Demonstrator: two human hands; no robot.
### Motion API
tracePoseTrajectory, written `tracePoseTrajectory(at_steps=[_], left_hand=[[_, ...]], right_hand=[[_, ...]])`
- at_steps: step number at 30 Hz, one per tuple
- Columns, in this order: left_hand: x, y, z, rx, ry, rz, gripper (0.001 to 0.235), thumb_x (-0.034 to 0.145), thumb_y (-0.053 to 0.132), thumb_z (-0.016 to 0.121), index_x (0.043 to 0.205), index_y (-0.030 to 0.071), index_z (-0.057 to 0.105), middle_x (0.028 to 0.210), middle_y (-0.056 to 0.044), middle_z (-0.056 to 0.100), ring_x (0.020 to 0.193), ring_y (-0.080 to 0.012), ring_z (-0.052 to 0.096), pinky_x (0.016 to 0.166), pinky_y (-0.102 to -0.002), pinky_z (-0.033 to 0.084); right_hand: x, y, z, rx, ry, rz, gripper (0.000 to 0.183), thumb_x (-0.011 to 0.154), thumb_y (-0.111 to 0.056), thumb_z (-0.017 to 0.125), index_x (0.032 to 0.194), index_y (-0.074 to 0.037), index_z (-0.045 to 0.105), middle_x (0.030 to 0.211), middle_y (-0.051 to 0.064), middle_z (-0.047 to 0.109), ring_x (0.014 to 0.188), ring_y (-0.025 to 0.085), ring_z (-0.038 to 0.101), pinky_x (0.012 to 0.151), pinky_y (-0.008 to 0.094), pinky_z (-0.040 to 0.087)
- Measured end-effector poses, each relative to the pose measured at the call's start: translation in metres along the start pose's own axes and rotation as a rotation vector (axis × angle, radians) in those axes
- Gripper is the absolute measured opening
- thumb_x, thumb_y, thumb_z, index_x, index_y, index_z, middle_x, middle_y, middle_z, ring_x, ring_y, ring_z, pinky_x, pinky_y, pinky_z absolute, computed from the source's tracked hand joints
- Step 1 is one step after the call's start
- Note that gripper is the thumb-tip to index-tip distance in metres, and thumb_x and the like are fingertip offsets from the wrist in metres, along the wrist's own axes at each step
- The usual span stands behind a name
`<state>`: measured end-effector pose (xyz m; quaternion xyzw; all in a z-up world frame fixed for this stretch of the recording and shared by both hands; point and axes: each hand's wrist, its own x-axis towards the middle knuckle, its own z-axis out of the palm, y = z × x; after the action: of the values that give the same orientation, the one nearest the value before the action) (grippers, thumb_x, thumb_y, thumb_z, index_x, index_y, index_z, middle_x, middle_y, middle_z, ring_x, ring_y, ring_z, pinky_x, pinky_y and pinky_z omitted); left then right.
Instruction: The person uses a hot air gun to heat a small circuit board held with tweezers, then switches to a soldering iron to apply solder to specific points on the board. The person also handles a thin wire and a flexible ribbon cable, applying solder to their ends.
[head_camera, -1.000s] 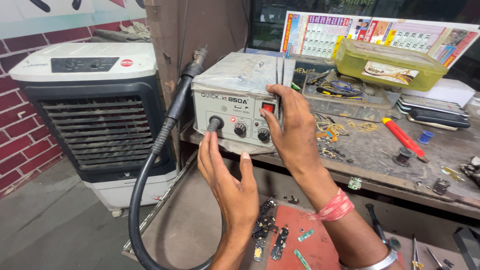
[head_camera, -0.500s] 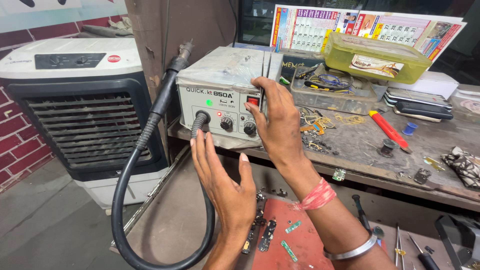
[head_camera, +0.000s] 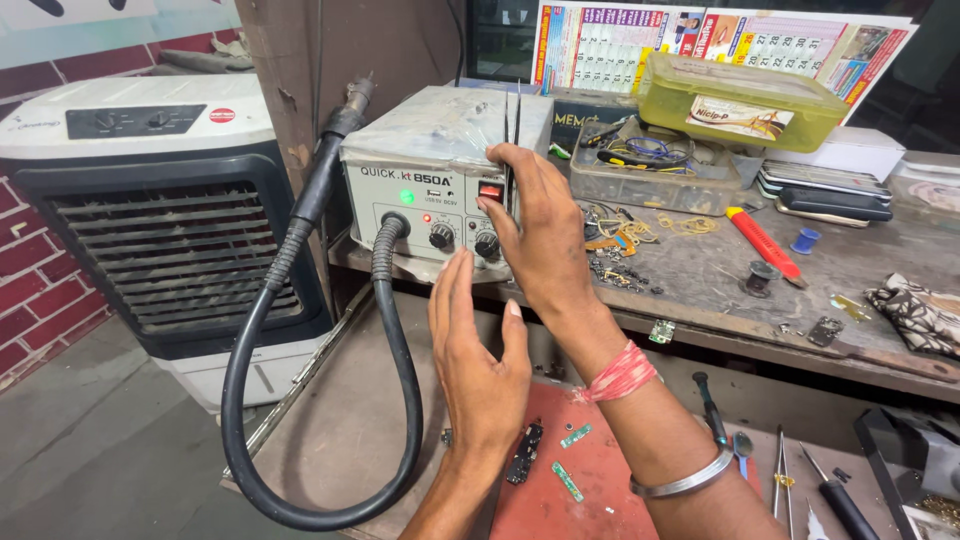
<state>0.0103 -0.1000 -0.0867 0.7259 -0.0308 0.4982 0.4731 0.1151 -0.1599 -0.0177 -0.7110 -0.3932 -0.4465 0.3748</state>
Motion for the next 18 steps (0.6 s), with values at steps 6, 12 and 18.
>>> tracePoseTrajectory(at_steps=[6, 12, 18], left_hand=[[0.001, 0.01, 0.002, -0.022, -0.007, 0.005, 0.054, 0.088, 0.003, 0.067, 0.139, -0.003, 0.051, 0.136, -0.022, 0.056, 0.128, -0.0365, 0.054, 0.112, -0.044, 0.041], [-0.005, 0.021, 0.008, -0.069, -0.054, -0.009, 0.051, 0.085, 0.001, 0.072, 0.133, -0.001, 0.055, 0.127, -0.018, 0.061, 0.123, -0.0348, 0.058, 0.108, -0.042, 0.044], [-0.021, 0.031, 0.016, -0.16, -0.172, 0.031, 0.057, 0.084, 0.0, 0.072, 0.138, 0.0, 0.052, 0.122, -0.018, 0.061, 0.115, -0.0324, 0.063, 0.101, -0.041, 0.05]], right_hand=[[0.004, -0.005, -0.014, 0.06, -0.083, 0.07, 0.042, 0.094, -0.003, 0.073, 0.131, -0.005, 0.055, 0.124, 0.019, 0.067, 0.116, 0.04, 0.066, 0.095, 0.044, 0.054], [-0.017, -0.018, -0.04, -0.005, 0.099, -0.005, 0.032, 0.098, -0.002, 0.069, 0.128, -0.003, 0.061, 0.124, 0.016, 0.071, 0.117, 0.036, 0.068, 0.099, 0.042, 0.055], [-0.053, -0.023, -0.102, 0.003, 0.146, 0.105, 0.017, 0.105, -0.007, 0.069, 0.121, -0.004, 0.071, 0.106, 0.007, 0.078, 0.099, 0.02, 0.075, 0.091, 0.032, 0.057]])
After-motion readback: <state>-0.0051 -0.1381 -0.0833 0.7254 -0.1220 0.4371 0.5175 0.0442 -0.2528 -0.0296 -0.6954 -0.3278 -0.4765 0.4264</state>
